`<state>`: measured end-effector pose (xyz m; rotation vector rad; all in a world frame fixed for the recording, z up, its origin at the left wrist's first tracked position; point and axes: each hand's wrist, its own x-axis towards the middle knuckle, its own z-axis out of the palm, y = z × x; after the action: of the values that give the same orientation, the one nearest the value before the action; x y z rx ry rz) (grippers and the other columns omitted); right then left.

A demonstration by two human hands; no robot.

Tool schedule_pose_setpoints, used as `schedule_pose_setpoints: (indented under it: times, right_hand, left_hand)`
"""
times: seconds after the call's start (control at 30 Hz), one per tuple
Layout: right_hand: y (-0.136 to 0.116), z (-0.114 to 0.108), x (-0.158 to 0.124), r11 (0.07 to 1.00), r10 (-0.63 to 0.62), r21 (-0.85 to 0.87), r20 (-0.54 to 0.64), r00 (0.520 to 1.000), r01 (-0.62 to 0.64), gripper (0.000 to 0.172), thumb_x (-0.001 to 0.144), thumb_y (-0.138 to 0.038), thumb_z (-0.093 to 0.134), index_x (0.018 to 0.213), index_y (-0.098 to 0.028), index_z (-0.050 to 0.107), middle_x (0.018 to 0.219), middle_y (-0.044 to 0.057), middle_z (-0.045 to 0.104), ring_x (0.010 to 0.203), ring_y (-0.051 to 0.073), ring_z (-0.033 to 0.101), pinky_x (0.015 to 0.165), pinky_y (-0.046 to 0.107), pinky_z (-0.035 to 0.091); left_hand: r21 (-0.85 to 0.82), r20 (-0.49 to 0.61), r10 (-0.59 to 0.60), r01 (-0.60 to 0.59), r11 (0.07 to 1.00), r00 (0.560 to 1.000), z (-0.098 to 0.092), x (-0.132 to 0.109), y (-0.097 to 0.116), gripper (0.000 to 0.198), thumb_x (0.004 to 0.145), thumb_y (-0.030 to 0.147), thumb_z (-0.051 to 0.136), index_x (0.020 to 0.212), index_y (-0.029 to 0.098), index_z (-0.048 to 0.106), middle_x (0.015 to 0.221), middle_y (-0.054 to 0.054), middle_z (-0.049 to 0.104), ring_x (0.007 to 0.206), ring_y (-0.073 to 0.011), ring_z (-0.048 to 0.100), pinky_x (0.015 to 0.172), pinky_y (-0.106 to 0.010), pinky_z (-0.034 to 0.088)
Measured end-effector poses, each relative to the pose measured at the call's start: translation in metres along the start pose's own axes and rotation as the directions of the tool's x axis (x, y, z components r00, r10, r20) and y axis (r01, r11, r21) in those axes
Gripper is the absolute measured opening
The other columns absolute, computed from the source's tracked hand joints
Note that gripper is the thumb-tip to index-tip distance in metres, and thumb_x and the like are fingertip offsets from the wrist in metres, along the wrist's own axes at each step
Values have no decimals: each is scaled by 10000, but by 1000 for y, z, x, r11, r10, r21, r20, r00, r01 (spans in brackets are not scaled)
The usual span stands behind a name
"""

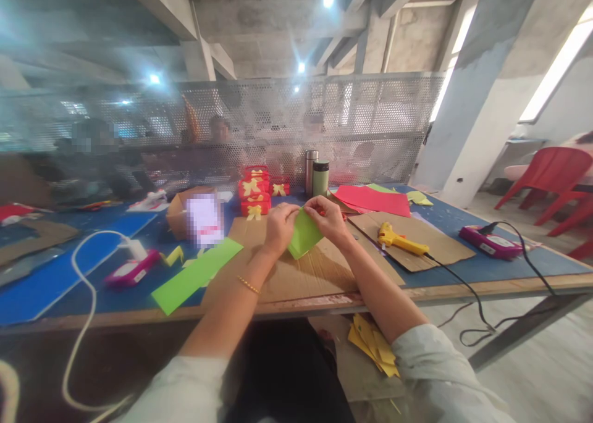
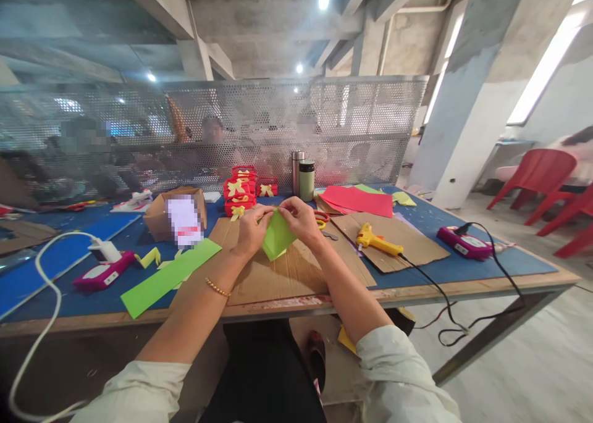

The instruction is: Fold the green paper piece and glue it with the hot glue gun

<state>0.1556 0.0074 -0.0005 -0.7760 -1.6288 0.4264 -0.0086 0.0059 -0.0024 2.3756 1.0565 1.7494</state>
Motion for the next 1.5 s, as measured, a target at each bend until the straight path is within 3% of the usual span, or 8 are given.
schedule_pose_setpoints:
  times: [0.4,0.63,0.8,0.9,1.1,1.2,1.33,1.5]
  right_hand:
    - [2,2,-1,994,-88,-63,-22,996,87,142,844,-331,636,934,-222,647,850,36,679,758,181,608,707,324,500]
    - [0,-4,1,971,-182,-158,12,983,182,173,885,-384,619,889,-239,713,955,75,693,937,238,624,874,400,492]
    - [3,-3,-1,985,-122,-117,67,990,129,316,894,-460,610,706,-214,672,708,32,636,709,190,590,677,322,467]
    - [1,-2,-2,986,-139,-79,78,987,145,341,896,-481,606,693,-210,650,675,15,601,637,164,550,595,293,433]
    - [-11,-7,-1,962,-236,-136,25,971,238,347,905,-495,610,691,-223,618,715,32,610,707,187,571,676,336,456]
    - [-13,-11,1,949,-282,-138,38,959,285,249,910,-449,620,793,-233,665,803,51,653,800,213,605,756,371,483]
    - [-20,-16,0,927,-350,-178,-81,933,332,151,879,-351,673,977,-239,693,984,79,666,942,235,611,856,408,485]
    - [-28,-18,-2,931,-356,-139,-135,925,338,119,906,-321,615,840,-232,660,897,61,640,897,219,605,845,400,492]
  left_hand:
    - [-185,-17,-217,211,960,976,2,1,1,131,870,239,667,786,176,745,806,-52,733,768,-174,652,732,-277,510]
    - [-169,-15,-216,211,963,976,0,0,2,146,882,222,631,783,175,727,793,-47,720,772,-172,650,756,-281,506]
    - [-77,1,-133,133,988,991,-1,-4,6,182,908,243,609,765,180,701,800,-56,714,779,-176,639,758,-292,504]
    - [-149,18,-170,170,974,985,0,-4,6,214,920,304,607,777,174,700,786,-54,716,736,-168,630,690,-276,502]
    - [-315,120,-217,244,917,969,-1,1,6,198,866,352,695,819,161,724,776,-35,729,733,-159,653,673,-258,515]
    - [-289,35,-162,165,943,986,-5,4,8,142,881,296,691,827,174,738,807,-43,738,786,-171,666,748,-289,530]
    - [-153,-158,51,-75,985,986,-14,7,12,120,911,290,681,874,206,760,913,-61,759,924,-193,679,898,-349,519]
    - [23,-218,189,-189,982,958,-16,7,15,160,938,329,653,910,227,773,935,-56,764,939,-193,673,900,-368,508]
